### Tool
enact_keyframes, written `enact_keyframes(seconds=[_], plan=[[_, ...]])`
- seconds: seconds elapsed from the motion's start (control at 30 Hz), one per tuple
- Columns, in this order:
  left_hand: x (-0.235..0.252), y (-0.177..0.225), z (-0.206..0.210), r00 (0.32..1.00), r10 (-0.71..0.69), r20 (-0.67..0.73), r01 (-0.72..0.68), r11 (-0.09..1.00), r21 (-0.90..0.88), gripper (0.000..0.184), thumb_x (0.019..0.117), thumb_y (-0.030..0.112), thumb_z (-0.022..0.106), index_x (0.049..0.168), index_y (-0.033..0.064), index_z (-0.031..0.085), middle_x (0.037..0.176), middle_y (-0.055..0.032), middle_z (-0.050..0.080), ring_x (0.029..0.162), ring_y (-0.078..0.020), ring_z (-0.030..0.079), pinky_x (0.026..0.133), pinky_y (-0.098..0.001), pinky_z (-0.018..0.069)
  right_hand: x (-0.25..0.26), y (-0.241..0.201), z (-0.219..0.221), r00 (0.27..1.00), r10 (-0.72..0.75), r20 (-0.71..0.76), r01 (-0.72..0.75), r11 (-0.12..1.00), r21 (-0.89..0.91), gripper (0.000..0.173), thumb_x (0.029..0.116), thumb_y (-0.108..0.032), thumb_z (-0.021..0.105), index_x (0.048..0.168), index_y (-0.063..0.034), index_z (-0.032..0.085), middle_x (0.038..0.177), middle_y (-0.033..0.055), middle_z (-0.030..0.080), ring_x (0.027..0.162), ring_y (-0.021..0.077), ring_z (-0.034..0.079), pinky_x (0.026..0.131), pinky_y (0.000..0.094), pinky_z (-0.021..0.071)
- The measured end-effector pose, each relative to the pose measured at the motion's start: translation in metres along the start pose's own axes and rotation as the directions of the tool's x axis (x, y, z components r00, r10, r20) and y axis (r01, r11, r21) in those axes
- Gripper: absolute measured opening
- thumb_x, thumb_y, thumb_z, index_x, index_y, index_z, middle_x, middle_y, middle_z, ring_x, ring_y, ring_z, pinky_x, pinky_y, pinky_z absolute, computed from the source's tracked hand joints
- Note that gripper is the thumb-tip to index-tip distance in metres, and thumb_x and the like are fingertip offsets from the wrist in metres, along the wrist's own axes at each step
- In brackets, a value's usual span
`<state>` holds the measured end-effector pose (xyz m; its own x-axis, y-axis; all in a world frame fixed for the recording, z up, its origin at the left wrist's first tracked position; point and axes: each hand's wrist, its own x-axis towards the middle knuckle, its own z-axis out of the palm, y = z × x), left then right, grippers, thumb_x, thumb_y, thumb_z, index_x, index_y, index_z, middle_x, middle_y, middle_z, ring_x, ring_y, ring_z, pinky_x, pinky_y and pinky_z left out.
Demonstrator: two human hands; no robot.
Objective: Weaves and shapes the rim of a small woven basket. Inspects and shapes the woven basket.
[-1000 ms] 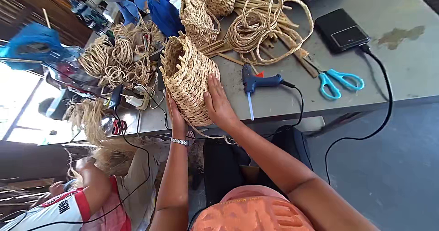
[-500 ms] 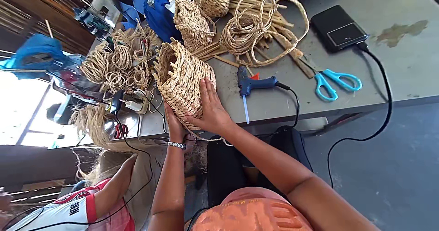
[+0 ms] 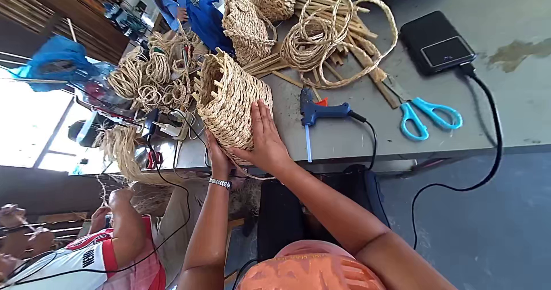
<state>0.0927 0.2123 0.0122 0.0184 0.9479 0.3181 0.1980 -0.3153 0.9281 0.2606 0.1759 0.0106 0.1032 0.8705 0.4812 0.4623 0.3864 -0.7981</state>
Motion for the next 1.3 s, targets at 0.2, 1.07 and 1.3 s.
enact_keyframes(seconds=[0.2, 1.07, 1.3], plan=[[-0.005, 0.000, -0.002, 1.000, 0.002, -0.012, -0.002, 0.999, 0.043, 0.061, 0.1093, 0.055, 0.011, 0.160, 0.0265, 0.031, 0.155, 0.0029, 0.048, 0.140, -0.0117, 0.047, 0.117, -0.0421, 0.0414, -0.001, 0.002, 0.003, 1.000, -0.016, -0.003, 0.016, 1.000, -0.003, 0.126, 0.0779, -0.066, 0.078, 0.162, 0.0023, 0.015, 0.170, 0.0250, 0.013, 0.158, 0.0347, 0.017, 0.127, 0.0457, 0.0241], [0.007, 0.003, -0.010, 0.988, 0.105, 0.115, -0.091, 0.989, -0.115, 0.066, 0.1100, 0.050, 0.024, 0.162, 0.0097, 0.027, 0.163, -0.0120, 0.036, 0.148, -0.0118, 0.037, 0.123, -0.0337, 0.0301, 0.001, -0.005, 0.005, 0.999, 0.031, 0.013, -0.031, 0.999, 0.010, 0.126, 0.0793, -0.066, 0.076, 0.162, 0.0051, 0.013, 0.166, 0.0285, 0.023, 0.153, 0.0324, 0.032, 0.124, 0.0448, 0.0330], [-0.011, 0.010, -0.014, 0.983, 0.087, 0.162, -0.051, 0.975, -0.214, 0.071, 0.1083, 0.052, 0.031, 0.163, 0.0084, 0.022, 0.167, -0.0138, 0.029, 0.151, -0.0154, 0.034, 0.125, -0.0363, 0.0296, -0.001, -0.030, -0.010, 0.991, 0.124, 0.055, -0.128, 0.990, 0.068, 0.107, 0.0845, -0.057, 0.075, 0.158, 0.0024, 0.026, 0.151, 0.0245, 0.049, 0.135, 0.0252, 0.055, 0.112, 0.0414, 0.0471]])
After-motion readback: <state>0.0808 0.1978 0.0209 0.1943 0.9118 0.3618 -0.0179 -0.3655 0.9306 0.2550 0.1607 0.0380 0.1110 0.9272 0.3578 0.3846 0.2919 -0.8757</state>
